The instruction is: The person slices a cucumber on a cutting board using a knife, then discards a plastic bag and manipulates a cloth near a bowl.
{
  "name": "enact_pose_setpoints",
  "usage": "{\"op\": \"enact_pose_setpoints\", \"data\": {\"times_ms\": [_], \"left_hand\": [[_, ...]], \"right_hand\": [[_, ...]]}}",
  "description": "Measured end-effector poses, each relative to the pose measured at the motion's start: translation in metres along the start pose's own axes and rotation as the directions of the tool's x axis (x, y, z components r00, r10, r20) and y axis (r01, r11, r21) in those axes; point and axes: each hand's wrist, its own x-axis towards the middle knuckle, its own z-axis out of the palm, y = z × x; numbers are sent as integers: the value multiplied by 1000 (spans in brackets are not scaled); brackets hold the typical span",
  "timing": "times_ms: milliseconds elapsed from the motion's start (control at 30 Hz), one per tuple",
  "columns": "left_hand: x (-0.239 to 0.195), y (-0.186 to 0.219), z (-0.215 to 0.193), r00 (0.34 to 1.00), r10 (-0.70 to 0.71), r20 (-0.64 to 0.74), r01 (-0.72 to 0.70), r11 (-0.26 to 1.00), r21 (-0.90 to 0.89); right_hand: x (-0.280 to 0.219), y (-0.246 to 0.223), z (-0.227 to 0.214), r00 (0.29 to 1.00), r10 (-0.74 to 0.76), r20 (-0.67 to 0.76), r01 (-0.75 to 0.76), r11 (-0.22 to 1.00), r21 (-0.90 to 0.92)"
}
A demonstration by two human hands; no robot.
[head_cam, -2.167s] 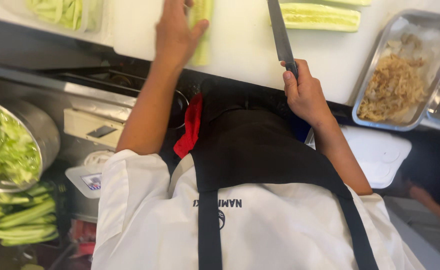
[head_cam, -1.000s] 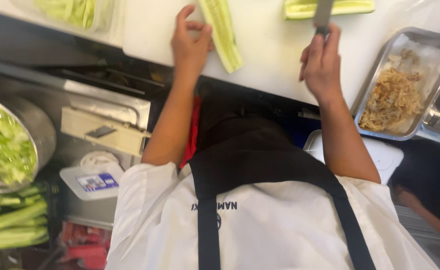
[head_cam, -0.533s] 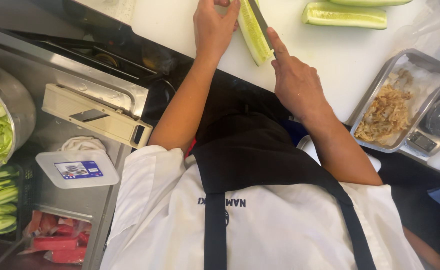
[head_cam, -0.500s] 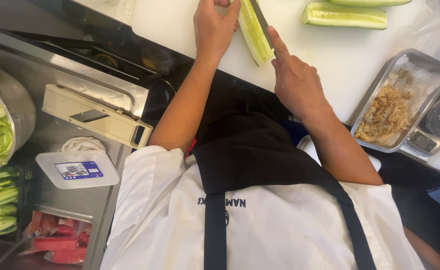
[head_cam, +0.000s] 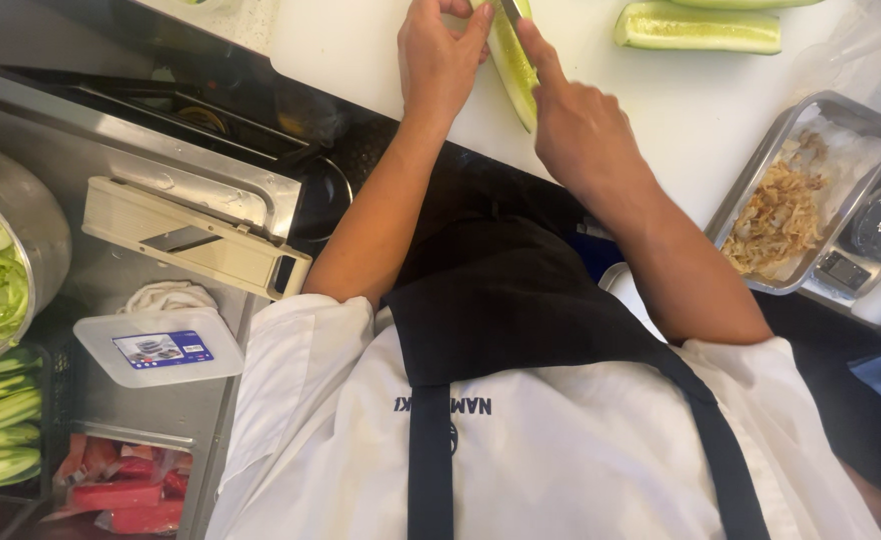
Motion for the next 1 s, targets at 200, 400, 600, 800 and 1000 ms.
{"op": "enact_pose_setpoints", "data": {"times_ms": [200, 400, 600, 800, 1000], "left_hand": [[-4, 3, 1, 999, -10, -42, 11, 1000, 24], [1, -5, 3, 999, 32, -31, -31, 999, 30], [6, -7, -8, 997, 79, -22, -74, 982, 173], [15, 32, -40, 733, 441, 518, -681, 487, 547], [35, 58, -25, 539, 241, 807, -834, 285, 472]], "right_hand": [[-20, 10, 5, 1000, -14, 20, 13, 999, 30], [-104, 54, 44, 997, 61, 40, -61, 998, -7], [-169, 106, 69, 942, 242, 232, -235, 970, -58], [-190, 138, 80, 975, 224, -17, -210, 935, 287], [-174, 162, 90, 895, 403, -192, -267, 828, 493]]}}
